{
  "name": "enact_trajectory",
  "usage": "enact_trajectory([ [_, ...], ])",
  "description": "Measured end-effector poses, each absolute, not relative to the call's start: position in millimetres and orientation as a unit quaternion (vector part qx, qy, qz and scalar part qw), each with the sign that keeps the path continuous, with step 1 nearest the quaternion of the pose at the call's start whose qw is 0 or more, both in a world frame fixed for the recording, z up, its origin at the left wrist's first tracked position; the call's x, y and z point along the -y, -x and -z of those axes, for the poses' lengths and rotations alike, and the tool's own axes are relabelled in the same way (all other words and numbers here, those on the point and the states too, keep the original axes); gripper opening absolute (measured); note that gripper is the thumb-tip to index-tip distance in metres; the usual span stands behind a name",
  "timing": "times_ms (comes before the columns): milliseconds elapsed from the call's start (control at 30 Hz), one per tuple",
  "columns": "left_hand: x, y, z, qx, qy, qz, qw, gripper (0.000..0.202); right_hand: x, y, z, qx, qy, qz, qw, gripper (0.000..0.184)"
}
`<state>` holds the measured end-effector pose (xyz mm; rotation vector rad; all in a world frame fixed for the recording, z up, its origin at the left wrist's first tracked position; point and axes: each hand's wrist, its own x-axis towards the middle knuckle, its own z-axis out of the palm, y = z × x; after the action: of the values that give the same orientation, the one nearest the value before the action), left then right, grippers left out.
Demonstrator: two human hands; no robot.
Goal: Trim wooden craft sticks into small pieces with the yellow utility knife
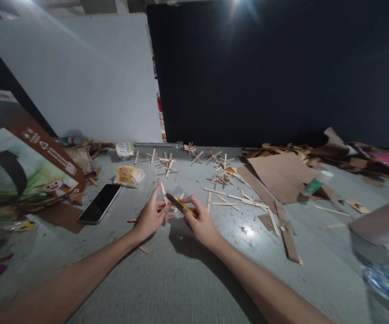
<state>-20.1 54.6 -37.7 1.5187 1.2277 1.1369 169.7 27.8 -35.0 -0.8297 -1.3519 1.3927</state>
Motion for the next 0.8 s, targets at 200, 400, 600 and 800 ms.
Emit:
enact_trajectory([
  [200,-56.9,23.5,42.1,-0.479,-0.614,-0.443,0.443,0.085,-27.8,-169.5,35.3,0.55,0.347,-0.577,0.494,0.045],
  [400,-55.8,23.9,42.8,-0.492,-0.62,-0.438,0.427,0.09,-28.1,-170.1,35.3,0.547,0.348,-0.58,0.493,0.045],
  [600,-52.4,20.7,35.4,-0.502,-0.614,-0.431,0.43,0.092,-27.9,-169.8,33.9,0.548,0.352,-0.58,0.49,0.045],
  [800,-52.2,19.7,35.1,-0.509,-0.607,-0.432,0.431,0.09,-28.5,-169.1,34.0,0.545,0.359,-0.578,0.49,0.047],
])
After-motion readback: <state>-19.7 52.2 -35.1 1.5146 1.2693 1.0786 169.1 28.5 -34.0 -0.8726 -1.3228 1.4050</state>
